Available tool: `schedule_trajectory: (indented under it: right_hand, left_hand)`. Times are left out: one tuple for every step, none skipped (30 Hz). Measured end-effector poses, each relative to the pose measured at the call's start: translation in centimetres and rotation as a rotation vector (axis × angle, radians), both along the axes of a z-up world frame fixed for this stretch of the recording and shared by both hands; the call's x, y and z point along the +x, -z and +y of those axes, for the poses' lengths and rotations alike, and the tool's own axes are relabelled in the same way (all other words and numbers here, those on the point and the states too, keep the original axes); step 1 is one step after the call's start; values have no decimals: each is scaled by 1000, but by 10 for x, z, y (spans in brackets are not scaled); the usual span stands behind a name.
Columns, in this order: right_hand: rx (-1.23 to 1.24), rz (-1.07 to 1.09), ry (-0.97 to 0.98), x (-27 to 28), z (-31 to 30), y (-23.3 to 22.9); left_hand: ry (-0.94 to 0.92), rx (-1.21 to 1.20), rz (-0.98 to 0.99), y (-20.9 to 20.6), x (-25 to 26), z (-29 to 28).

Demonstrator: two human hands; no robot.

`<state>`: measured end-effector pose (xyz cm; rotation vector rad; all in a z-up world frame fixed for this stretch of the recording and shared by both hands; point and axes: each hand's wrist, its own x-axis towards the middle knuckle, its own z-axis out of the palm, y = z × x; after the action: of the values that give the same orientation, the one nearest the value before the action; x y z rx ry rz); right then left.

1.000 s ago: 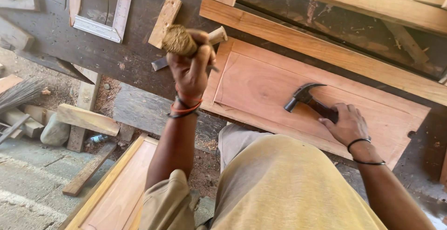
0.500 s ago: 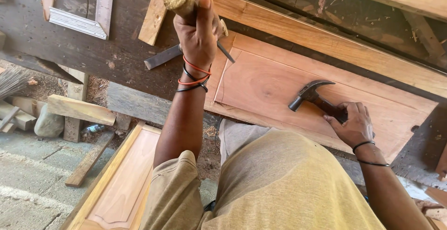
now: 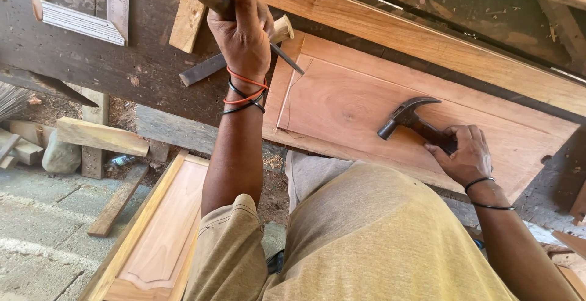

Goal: Marking a wooden panel with a pencil and then using a chisel and hammer to carve a decorative groove.

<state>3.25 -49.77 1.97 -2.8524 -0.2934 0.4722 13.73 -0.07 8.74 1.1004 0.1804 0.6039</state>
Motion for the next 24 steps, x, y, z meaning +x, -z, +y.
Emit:
schedule_trajectory:
  right_hand:
    - [-7, 6, 0, 0, 0, 0]
    - [-15, 12, 1, 1, 1, -1]
    - [-15, 14, 2, 1, 1, 0]
    - [-13, 9, 2, 0, 0, 0]
    - [-12, 3, 3, 0, 0, 1]
    - [-11, 4, 5, 0, -1, 2]
    - [-15, -1, -5, 0, -2, 2]
    - [-19, -6, -16, 0, -3, 3]
    - [-19, -5, -13, -1, -2, 2]
    - [-21, 9, 1, -1, -1, 1]
    - [-22, 22, 13, 0, 0, -1]
    - [-23, 23, 15, 0, 0, 0]
    - [-32, 25, 8, 0, -1, 1]
    - [-40, 28, 2, 1, -1, 2]
    - [-41, 29, 3, 0, -1, 2]
    - [-32, 26, 3, 0, -1, 2]
    - [-25, 22, 3, 0, -2, 2]
    - [-25, 23, 4, 1, -1, 0]
    - [-18, 26, 9, 1, 1, -1]
    - [-12, 30, 15, 0, 2, -2]
    - [-12, 31, 16, 0, 1, -1]
    - [-14, 35, 13, 1, 0, 0]
    - [-16, 39, 10, 1, -1, 1]
    - [-16, 40, 11, 0, -1, 0]
  left_hand:
    - [1, -12, -2, 1, 0, 1]
    - [2, -24, -3, 3, -1, 1]
    - [2, -23, -2, 5, -1, 1]
    - [-2, -33, -7, 6, -1, 2]
    - [-5, -43, -12, 8, -1, 1]
    - [-3, -42, -11, 8, -1, 1]
    - [-10, -45, -9, 8, -1, 1]
    - [-16, -48, -8, 8, -1, 1]
    - [-14, -48, -6, 8, -2, 1]
    - [-14, -49, -4, 8, -2, 1]
    - [-15, -51, -2, 7, -2, 1]
    - [-14, -51, -1, 9, -2, 1]
    - [-13, -50, -9, 11, -2, 2]
    - [-13, -50, -18, 12, -2, 3]
    - [-12, -50, -17, 13, -3, 3]
    - [-5, -53, -16, 13, -3, 4]
    - [0, -55, -16, 14, -3, 5]
    - [1, -56, -15, 14, -3, 5]
    - [1, -63, -2, 13, -3, 4]
    - [0, -70, 10, 13, -3, 4]
    - [1, -70, 12, 13, -3, 5]
    - [0, -70, 16, 13, -4, 5]
    - [-1, -70, 21, 13, -4, 5]
    - [0, -70, 22, 13, -5, 6]
